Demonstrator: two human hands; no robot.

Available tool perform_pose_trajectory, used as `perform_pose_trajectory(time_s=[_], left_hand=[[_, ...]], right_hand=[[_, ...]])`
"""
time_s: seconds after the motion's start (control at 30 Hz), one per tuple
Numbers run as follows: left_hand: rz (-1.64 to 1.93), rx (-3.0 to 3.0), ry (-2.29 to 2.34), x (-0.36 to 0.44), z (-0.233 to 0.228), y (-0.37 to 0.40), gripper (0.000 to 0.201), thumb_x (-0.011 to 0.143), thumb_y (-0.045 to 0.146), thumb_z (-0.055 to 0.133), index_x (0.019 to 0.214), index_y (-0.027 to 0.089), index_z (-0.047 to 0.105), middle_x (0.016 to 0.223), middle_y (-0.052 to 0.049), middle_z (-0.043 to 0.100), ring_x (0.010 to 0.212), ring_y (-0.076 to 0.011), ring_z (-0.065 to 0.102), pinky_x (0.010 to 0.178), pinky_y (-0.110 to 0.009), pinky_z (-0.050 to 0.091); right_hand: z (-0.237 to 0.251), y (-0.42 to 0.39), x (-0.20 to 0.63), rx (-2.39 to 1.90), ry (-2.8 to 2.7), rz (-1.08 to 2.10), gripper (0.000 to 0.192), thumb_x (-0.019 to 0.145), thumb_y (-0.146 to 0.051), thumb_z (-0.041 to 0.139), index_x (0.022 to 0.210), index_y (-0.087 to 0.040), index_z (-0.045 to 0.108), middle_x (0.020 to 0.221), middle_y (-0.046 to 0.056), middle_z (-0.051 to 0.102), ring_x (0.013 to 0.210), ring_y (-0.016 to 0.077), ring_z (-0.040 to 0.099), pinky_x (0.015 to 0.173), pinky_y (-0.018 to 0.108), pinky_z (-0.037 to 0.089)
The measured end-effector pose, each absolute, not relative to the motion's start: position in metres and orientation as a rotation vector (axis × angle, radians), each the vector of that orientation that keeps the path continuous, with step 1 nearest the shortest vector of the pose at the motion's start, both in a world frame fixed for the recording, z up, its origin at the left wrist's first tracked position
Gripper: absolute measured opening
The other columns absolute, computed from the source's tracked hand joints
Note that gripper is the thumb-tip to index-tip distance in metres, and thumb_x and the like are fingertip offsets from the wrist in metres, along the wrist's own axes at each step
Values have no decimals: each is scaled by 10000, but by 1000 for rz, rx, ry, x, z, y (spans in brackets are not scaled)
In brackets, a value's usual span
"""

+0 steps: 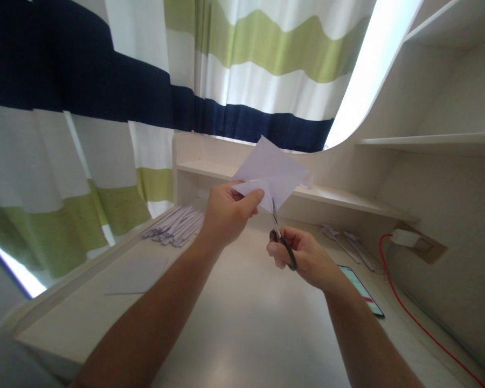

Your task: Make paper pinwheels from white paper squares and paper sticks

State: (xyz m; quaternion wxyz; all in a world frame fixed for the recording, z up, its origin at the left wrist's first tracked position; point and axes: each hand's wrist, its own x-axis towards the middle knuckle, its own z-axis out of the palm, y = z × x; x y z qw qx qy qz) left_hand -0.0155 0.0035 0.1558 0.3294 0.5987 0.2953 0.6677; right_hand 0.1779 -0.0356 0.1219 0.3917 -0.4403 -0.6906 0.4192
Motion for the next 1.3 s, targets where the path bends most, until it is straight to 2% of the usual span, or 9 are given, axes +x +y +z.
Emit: perform_pose_trajectory(time_s=[0.4, 0.67, 0.83, 1.0, 1.3], left_hand=[[1752, 1548, 750, -14, 155, 5, 271, 821, 340, 767, 636, 158, 690, 546, 13, 640, 497, -105, 544, 480, -229, 372], [1703, 1575, 782, -15, 156, 3, 284, 827, 371, 752, 650, 155, 700, 560, 7, 646, 501, -108, 540, 492, -232, 372], [1591, 1727, 939, -17, 160, -2, 405, 877, 396, 685, 545, 171, 635, 511, -1, 613, 497, -125, 551, 520, -253, 391], [1578, 1813, 991, -18, 160, -4, 417, 904, 380, 646, 537, 185, 609, 510, 4, 606, 515, -138, 579, 548, -265, 404], [1583, 1893, 1053, -19, 159, -3, 463, 926, 397, 619, 518, 187, 558, 517, 4, 588, 528, -142, 556, 534, -283, 344]], right_hand=[[125, -37, 178, -1111, -1739, 1069, 452, 761, -550, 895, 811, -174, 649, 625, -19, 588, 587, 124, 490, 573, 282, 368], [121, -36, 183, -1118, -1756, 1044, 416, 834, -538, 845, 796, -179, 637, 632, -19, 592, 594, 120, 486, 583, 280, 368], [120, -35, 183, -1127, -1755, 1044, 398, 863, -534, 819, 798, -178, 655, 633, -15, 606, 583, 123, 508, 578, 279, 380], [120, -34, 182, -1159, -1784, 1016, 392, 876, -535, 789, 760, -173, 691, 614, 8, 625, 568, 132, 524, 564, 284, 380], [121, -35, 179, -1120, -1770, 1043, 418, 839, -560, 813, 741, -174, 683, 637, 22, 668, 542, 125, 552, 544, 274, 407]])
